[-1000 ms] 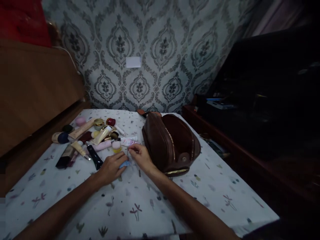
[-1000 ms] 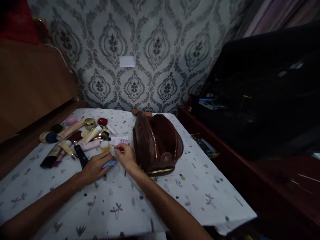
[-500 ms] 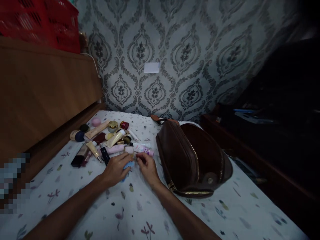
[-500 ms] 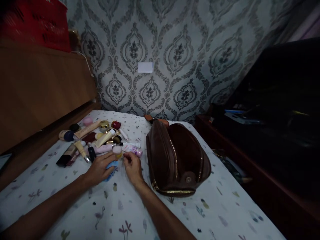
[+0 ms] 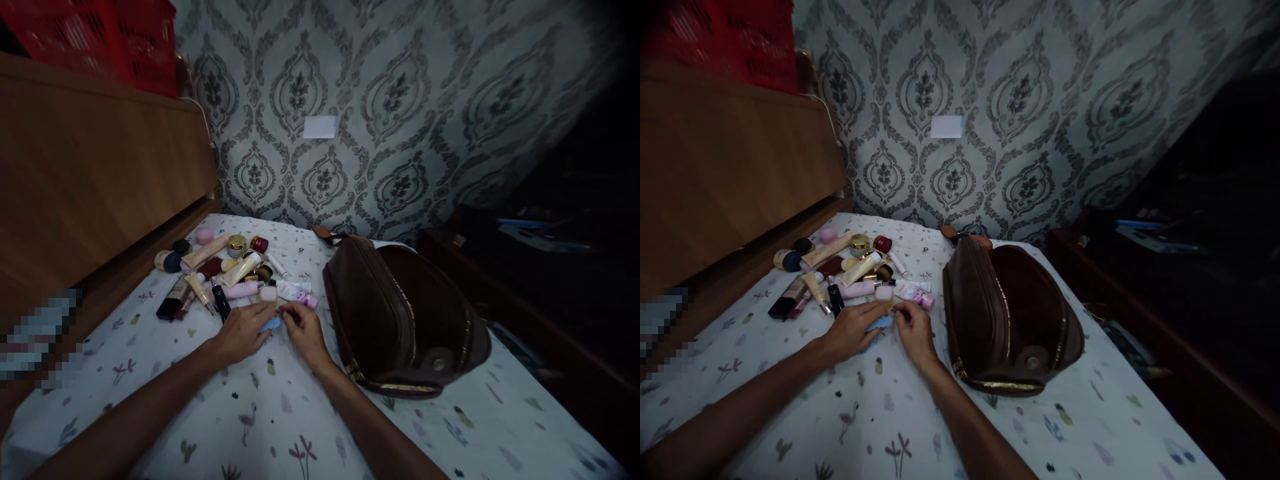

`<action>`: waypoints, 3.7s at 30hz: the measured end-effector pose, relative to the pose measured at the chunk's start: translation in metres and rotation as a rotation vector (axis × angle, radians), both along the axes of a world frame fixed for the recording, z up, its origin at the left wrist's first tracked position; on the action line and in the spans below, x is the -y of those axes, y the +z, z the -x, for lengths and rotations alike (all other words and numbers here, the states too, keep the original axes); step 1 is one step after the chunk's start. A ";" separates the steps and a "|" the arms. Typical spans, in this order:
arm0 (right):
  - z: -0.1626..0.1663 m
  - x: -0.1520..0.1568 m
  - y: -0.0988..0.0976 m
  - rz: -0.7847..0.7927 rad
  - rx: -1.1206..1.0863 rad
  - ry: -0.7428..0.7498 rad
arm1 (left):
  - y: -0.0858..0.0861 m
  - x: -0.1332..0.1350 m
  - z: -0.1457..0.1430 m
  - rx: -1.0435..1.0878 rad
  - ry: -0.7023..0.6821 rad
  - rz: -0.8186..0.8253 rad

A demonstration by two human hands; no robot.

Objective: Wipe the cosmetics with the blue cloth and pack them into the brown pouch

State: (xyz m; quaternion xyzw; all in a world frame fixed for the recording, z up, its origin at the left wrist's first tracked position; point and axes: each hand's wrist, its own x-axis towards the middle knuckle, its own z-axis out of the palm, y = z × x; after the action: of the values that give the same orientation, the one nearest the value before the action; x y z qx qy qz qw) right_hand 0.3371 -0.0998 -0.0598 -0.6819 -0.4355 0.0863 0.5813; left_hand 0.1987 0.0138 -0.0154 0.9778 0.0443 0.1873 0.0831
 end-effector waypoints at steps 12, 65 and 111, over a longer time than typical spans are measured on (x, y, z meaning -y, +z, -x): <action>0.000 0.000 0.003 0.014 0.016 0.002 | 0.029 -0.022 0.003 -0.067 0.424 -0.043; 0.012 -0.001 0.004 0.143 0.278 0.186 | 0.052 -0.166 -0.051 0.238 0.409 0.392; 0.005 0.000 -0.002 0.024 0.191 0.161 | 0.048 -0.090 -0.016 -0.100 -0.041 0.705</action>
State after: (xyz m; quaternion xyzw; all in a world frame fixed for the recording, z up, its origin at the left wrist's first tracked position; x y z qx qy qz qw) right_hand 0.3323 -0.0997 -0.0621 -0.6567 -0.5410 0.0725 0.5204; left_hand 0.2148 0.1035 0.0324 0.8978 0.0904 0.1107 0.4166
